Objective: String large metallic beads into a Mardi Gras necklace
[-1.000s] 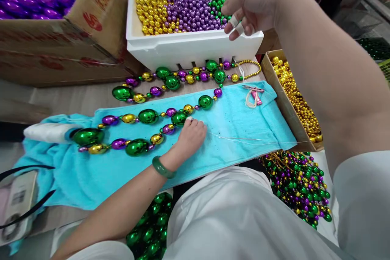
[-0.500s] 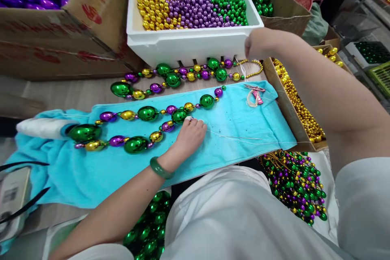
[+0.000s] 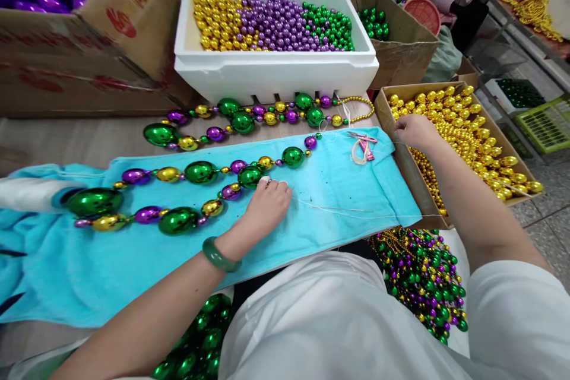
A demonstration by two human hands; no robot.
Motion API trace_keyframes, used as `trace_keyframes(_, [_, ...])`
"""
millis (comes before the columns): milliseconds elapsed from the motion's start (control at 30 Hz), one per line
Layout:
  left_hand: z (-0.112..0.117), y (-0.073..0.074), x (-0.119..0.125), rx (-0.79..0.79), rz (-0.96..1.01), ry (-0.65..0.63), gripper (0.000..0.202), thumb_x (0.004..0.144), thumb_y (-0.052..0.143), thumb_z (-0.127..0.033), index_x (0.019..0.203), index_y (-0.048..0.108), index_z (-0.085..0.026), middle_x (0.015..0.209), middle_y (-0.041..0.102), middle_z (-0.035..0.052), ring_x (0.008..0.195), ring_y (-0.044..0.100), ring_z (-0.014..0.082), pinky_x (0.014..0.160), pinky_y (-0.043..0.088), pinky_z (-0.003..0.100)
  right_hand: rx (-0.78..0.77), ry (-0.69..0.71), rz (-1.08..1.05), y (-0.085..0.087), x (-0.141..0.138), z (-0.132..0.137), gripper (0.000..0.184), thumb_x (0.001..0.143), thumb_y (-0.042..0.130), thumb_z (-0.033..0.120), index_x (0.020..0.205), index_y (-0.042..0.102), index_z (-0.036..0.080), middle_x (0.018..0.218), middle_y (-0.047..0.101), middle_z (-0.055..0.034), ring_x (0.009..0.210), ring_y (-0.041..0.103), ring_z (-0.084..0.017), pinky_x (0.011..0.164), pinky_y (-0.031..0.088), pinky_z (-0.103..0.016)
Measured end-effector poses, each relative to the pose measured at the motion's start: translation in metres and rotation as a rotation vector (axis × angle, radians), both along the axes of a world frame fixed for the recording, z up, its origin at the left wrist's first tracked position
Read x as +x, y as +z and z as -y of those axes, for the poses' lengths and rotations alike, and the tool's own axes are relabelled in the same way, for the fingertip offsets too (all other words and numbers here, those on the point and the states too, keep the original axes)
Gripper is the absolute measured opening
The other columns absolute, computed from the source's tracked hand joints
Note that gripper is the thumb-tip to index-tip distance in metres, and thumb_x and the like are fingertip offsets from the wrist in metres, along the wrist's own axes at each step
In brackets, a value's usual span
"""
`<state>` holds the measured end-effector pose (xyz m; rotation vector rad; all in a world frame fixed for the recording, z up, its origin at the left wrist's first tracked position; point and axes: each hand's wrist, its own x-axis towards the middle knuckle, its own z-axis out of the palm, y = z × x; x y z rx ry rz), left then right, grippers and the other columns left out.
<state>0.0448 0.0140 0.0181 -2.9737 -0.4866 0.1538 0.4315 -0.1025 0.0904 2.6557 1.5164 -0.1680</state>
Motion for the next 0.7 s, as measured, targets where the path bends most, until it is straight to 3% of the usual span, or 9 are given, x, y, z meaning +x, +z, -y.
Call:
trace_keyframes(133, [0.000, 0.008, 0.003, 0.006, -0.050, 0.001, 0.025, 0.086, 0.041, -0.005, 0.083, 0.065, -0.011, 0.086, 0.064, 0.0141, 0.083, 0.059, 0.0272, 0.090, 0.038, 0.048, -0.055, 0.081, 0.011, -0.013, -0.001, 0.009, 0.024, 0.076, 0.059, 0.018, 0.095, 0.074, 0.018, 0.106, 0.065, -0.0114, 0.094, 0.051, -0.023, 0.077, 0.041, -0.031])
trace_keyframes(233, [0.002, 0.013, 0.007, 0.007, -0.081, 0.010, 0.022, 0.083, 0.043, -0.005, 0.083, 0.065, -0.010, 0.086, 0.064, 0.0141, 0.083, 0.059, 0.0277, 0.089, 0.038, 0.047, -0.087, 0.126, 0.057, -0.021, -0.003, 0.009, 0.026, 0.079, 0.055, 0.021, 0.096, 0.076, 0.018, 0.124, 0.057, -0.0132, 0.111, 0.046, -0.030, 0.086, 0.042, -0.038])
trace_keyframes(333, [0.005, 0.017, 0.011, 0.027, -0.075, 0.008, 0.022, 0.083, 0.044, -0.005, 0.085, 0.065, -0.010, 0.084, 0.064, 0.0137, 0.084, 0.059, 0.0286, 0.087, 0.039, 0.047, -0.125, 0.144, 0.087, -0.024, -0.003, 0.004, 0.028, 0.081, 0.053, 0.023, 0.095, 0.077, 0.022, 0.137, 0.051, -0.0095, 0.121, 0.041, -0.034, 0.091, 0.042, -0.044])
trace_keyframes(467, [0.013, 0.020, 0.016, 0.051, -0.008, -0.002, 0.022, 0.086, 0.042, -0.006, 0.085, 0.064, -0.011, 0.084, 0.063, 0.0131, 0.085, 0.058, 0.0285, 0.087, 0.040, 0.046, -0.045, 0.105, 0.157, -0.022, 0.001, -0.003, 0.036, 0.087, 0.045, 0.028, 0.103, 0.076, 0.021, 0.140, 0.051, -0.0101, 0.125, 0.039, -0.034, 0.094, 0.042, -0.047])
trace_keyframes(600, [0.030, 0.018, 0.026, 0.019, 0.080, -0.065, 0.019, 0.088, 0.044, -0.008, 0.086, 0.062, -0.013, 0.089, 0.062, 0.0114, 0.091, 0.057, 0.0276, 0.091, 0.039, 0.045, -0.102, 0.153, 0.274, -0.032, 0.000, -0.011, 0.039, 0.087, 0.046, 0.032, 0.107, 0.074, 0.015, 0.144, 0.046, -0.0127, 0.131, 0.034, -0.037, 0.103, 0.032, -0.055])
trace_keyframes(700, [0.048, 0.008, 0.034, -0.047, 0.139, -0.139, 0.017, 0.089, 0.046, -0.010, 0.089, 0.062, -0.015, 0.095, 0.062, 0.0101, 0.097, 0.055, 0.0263, 0.093, 0.039, 0.044, -0.203, 0.218, 0.280, -0.043, -0.001, -0.020, 0.036, 0.084, 0.046, 0.021, 0.108, 0.074, 0.018, 0.144, 0.047, -0.0104, 0.135, 0.030, -0.036, 0.107, 0.025, -0.059])
